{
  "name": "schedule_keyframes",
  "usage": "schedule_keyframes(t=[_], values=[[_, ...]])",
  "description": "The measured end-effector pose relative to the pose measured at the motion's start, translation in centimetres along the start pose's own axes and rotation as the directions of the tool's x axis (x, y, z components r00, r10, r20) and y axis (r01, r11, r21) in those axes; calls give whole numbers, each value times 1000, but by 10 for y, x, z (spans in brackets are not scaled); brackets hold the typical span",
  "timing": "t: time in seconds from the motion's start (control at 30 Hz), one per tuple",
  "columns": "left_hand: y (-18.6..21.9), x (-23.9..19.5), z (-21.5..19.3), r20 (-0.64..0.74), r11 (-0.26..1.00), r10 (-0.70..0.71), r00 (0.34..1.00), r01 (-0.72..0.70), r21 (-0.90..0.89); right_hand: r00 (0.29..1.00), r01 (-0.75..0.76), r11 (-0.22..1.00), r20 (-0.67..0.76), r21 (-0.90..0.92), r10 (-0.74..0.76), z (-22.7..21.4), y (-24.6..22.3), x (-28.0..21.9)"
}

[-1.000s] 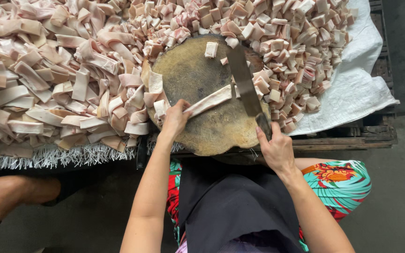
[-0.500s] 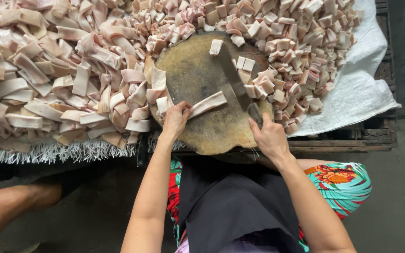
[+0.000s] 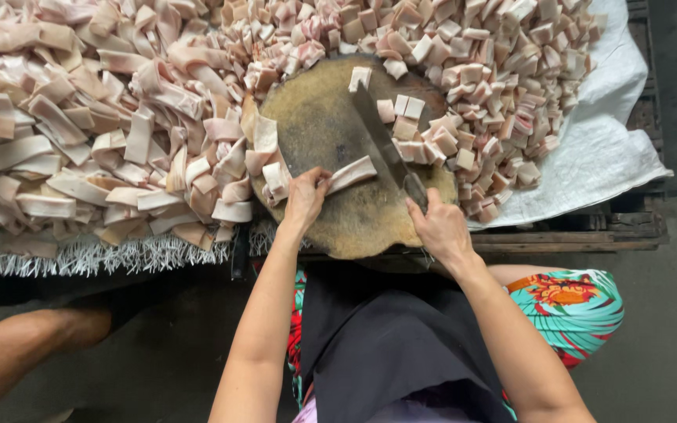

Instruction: The person chops pieces of animal skin into smaller squares on a large wooden cutting board using a heavy cleaver.

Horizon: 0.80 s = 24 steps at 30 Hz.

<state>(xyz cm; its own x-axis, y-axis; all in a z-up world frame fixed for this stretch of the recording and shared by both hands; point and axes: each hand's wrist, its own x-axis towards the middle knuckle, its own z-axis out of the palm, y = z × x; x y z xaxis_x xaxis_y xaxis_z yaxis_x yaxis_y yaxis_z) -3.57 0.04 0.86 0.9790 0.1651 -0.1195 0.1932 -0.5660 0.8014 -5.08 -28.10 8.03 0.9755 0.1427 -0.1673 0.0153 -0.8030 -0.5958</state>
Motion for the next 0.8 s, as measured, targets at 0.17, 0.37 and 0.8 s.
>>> schedule_keyframes(t=[0.17,0.37,0.8], values=[[5,6,15,-10,998,4,1000,-5,-67,965,169,967,-234,193,-122,-36,-31,-8],[6,9,18,2,997,-39,999,39,-66,999,50,999,15,4,-50,21,-26,-4],[-2,16,42,-142,994,35,989,-49,-93,973,194,942,-174,274,-149,-19,-54,-15]])
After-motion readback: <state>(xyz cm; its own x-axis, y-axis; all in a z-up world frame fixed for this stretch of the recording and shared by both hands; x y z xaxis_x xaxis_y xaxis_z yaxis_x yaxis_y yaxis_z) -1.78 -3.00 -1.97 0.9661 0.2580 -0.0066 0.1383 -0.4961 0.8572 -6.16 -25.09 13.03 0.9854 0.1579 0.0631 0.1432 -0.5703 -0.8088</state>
